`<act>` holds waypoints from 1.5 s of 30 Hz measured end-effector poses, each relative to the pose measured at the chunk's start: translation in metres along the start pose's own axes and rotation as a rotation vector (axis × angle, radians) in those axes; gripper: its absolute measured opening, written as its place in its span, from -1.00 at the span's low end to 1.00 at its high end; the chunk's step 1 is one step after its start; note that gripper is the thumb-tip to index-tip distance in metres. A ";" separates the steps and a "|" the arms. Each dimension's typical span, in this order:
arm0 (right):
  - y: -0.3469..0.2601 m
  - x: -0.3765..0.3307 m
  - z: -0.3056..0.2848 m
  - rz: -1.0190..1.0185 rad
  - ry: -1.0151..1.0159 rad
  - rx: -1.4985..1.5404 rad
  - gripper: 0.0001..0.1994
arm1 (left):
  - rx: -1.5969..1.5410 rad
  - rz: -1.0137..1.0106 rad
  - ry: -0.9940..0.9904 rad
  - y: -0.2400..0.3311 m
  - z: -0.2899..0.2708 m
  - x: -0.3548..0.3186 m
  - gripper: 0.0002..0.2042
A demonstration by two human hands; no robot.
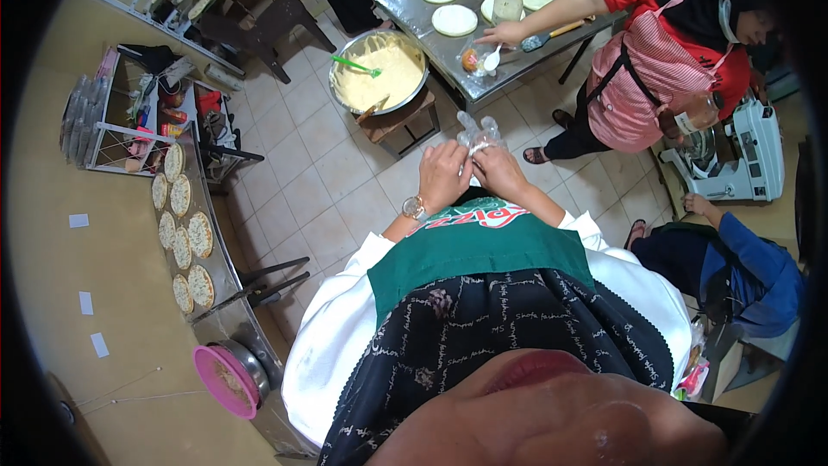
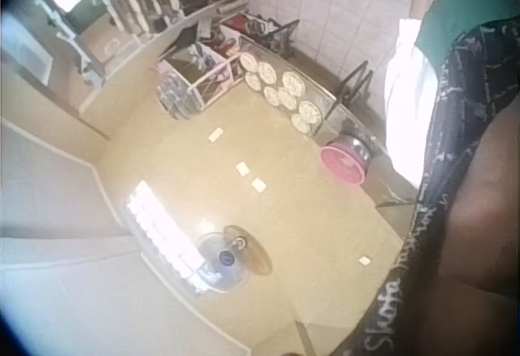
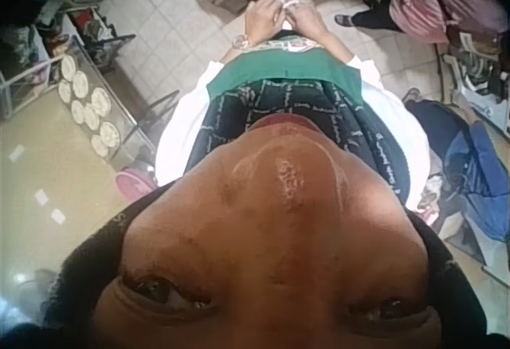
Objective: Assembling multiple small pizzas by sprinkling shredded cheese on prepared dough bases.
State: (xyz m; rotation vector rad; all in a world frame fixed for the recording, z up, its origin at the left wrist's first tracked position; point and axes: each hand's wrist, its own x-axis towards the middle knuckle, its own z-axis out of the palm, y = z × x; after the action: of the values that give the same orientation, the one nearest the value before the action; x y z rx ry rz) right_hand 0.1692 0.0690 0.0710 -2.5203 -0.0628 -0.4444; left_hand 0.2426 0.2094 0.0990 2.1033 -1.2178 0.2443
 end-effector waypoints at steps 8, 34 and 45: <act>0.018 -0.025 -0.002 -0.104 0.111 -0.072 -0.70 | -0.012 0.134 0.035 0.040 0.012 0.000 -0.91; -0.004 0.003 0.013 0.144 0.142 0.000 -0.40 | -0.259 -0.194 -0.098 -0.005 0.006 -0.017 -0.77; -0.065 0.109 0.067 0.110 0.107 -0.017 -0.35 | -0.329 -0.200 -0.102 -0.120 -0.031 -0.007 -0.83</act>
State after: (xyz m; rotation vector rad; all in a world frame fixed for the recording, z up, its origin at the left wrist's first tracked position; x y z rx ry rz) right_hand 0.2830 0.1546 0.0887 -2.4968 0.1208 -0.5361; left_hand 0.3431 0.2736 0.0631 1.9463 -1.0159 -0.1471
